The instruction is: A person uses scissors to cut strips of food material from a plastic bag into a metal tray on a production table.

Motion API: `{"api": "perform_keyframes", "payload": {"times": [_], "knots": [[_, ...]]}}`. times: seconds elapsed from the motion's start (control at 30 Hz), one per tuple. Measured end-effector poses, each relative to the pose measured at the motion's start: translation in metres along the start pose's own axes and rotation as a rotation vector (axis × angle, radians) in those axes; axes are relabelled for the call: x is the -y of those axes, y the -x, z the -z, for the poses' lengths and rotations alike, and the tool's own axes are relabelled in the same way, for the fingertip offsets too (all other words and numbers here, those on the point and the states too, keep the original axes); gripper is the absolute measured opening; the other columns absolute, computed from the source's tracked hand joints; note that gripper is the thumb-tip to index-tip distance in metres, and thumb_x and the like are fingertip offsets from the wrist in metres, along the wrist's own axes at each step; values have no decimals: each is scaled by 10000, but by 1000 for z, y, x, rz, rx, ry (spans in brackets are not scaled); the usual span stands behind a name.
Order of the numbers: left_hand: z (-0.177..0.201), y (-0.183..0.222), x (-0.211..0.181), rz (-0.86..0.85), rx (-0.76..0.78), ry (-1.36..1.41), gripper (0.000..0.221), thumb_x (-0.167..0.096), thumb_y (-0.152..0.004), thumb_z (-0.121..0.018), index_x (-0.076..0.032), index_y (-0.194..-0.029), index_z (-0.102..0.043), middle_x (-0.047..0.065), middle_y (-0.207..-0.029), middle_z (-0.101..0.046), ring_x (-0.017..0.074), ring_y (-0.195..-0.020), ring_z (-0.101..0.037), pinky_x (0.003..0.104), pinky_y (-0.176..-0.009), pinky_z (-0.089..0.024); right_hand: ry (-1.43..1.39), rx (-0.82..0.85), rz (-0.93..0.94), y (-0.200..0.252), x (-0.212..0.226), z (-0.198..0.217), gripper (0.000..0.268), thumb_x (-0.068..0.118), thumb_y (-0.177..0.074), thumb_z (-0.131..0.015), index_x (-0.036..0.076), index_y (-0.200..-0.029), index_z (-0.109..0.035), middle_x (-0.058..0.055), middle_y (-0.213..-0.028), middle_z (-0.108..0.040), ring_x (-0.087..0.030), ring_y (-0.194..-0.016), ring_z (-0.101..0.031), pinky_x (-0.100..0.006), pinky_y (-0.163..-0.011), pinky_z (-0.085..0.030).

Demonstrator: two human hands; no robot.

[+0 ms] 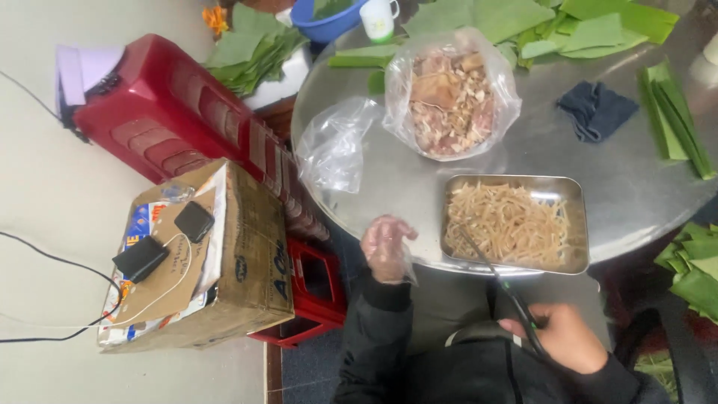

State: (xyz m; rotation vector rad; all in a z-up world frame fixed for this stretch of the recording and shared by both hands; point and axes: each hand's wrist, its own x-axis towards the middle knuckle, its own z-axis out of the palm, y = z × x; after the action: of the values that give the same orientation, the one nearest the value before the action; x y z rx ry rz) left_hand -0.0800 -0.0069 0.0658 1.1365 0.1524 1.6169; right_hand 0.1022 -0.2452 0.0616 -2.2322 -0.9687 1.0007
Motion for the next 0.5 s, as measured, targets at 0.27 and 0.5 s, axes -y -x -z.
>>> {"api": "perform_keyframes", "payload": {"times": [0.27, 0.5], "knots": [[59, 4, 4, 135, -306, -286, 205, -131, -935, -743, -26, -784, -655, 61, -586, -601, 148, -448, -559, 288, -406, -490, -225, 24, -35, 0, -7, -3, 232, 275, -748, -904, 45, -776, -910, -62, -580, -733, -118, -559, -590, -233, -606, -431], [92, 5, 33, 173, -405, -388, 454, -170, -1028, -624, -181, -620, -424, -32, -575, -417, 95, -520, -456, 242, -471, -421, -601, -139, 189, -17, -39, -7, 162, 116, -788, -829, -41, -761, -796, -153, -479, -671, -208, -409, -595, -306, -496, -483]]}}
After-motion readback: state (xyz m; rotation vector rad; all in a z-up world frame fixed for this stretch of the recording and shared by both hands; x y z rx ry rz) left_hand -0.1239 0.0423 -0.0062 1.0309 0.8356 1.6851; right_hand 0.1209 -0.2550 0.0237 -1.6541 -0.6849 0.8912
